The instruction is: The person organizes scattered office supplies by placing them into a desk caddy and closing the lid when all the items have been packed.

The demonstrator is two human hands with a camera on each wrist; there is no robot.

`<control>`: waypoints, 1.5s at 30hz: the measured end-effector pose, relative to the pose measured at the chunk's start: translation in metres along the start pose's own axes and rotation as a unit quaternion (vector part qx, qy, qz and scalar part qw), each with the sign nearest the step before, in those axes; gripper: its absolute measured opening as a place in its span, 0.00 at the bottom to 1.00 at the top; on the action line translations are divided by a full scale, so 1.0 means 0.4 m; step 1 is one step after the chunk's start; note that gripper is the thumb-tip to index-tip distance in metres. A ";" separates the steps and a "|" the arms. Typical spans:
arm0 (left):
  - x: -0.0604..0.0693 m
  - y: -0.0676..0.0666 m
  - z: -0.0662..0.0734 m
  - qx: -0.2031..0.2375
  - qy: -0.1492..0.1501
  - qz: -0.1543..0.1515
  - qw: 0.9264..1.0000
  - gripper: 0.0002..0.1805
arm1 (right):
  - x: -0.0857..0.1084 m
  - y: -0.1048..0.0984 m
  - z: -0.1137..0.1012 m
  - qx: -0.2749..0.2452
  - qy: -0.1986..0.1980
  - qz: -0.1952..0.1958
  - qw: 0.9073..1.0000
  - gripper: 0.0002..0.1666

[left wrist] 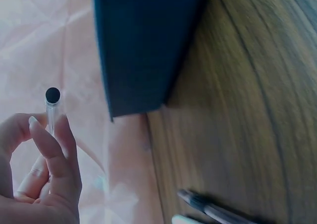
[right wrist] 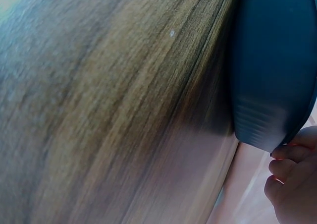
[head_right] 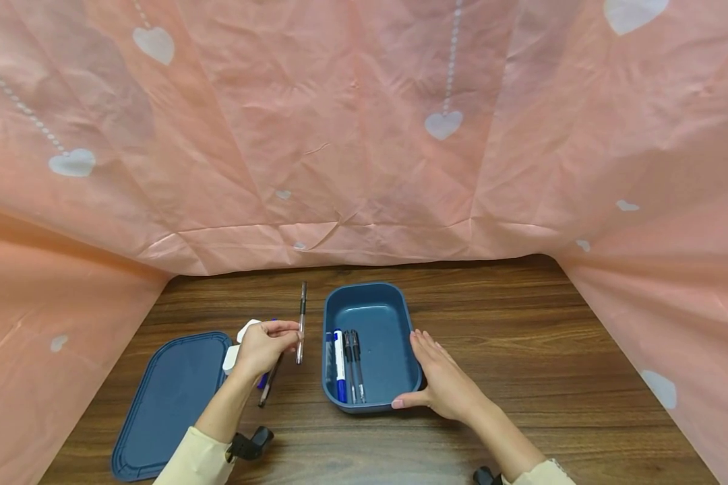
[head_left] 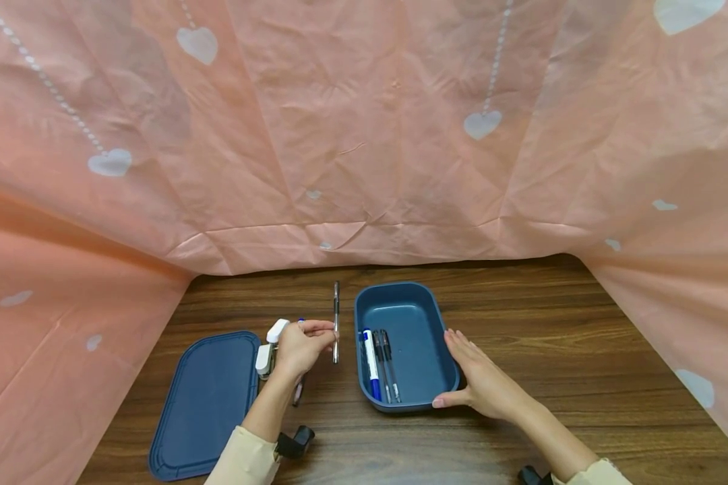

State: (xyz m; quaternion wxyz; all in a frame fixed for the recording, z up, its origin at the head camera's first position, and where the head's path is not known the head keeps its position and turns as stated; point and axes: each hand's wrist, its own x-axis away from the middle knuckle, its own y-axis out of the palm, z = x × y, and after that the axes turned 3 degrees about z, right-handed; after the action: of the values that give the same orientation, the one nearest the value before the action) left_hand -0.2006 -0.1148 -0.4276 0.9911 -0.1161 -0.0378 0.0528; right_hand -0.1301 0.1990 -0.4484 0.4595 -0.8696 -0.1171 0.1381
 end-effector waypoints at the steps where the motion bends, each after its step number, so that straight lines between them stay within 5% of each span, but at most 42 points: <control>1: 0.003 0.003 0.007 0.005 0.001 -0.003 1.000 0.11 | 0.000 0.000 0.000 0.000 0.001 0.000 1.000 0.68; 17: 0.047 0.109 0.060 0.069 -0.010 -0.086 0.994 0.13 | 0.003 -0.005 -0.003 0.003 0.003 -0.002 1.000 0.68; 23: 0.068 0.175 0.064 0.038 -0.034 -0.096 0.994 0.10 | 0.003 -0.005 -0.002 -0.001 0.006 -0.002 1.000 0.68; 33: 0.084 0.294 0.044 -0.070 -0.069 -0.068 0.993 0.02 | 0.001 -0.001 0.000 -0.011 0.008 -0.006 1.000 0.69; 45: 0.101 0.367 0.018 -0.094 -0.110 -0.080 0.986 0.05 | 0.001 0.005 -0.006 -0.010 -0.010 0.000 1.000 0.70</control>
State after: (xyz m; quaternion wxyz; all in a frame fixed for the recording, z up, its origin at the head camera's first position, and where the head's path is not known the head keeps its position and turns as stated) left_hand -0.1754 0.0333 -0.4523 0.9665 -0.1992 -0.1609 -0.0176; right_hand -0.1287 0.1962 -0.4490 0.4494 -0.8728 -0.1229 0.1456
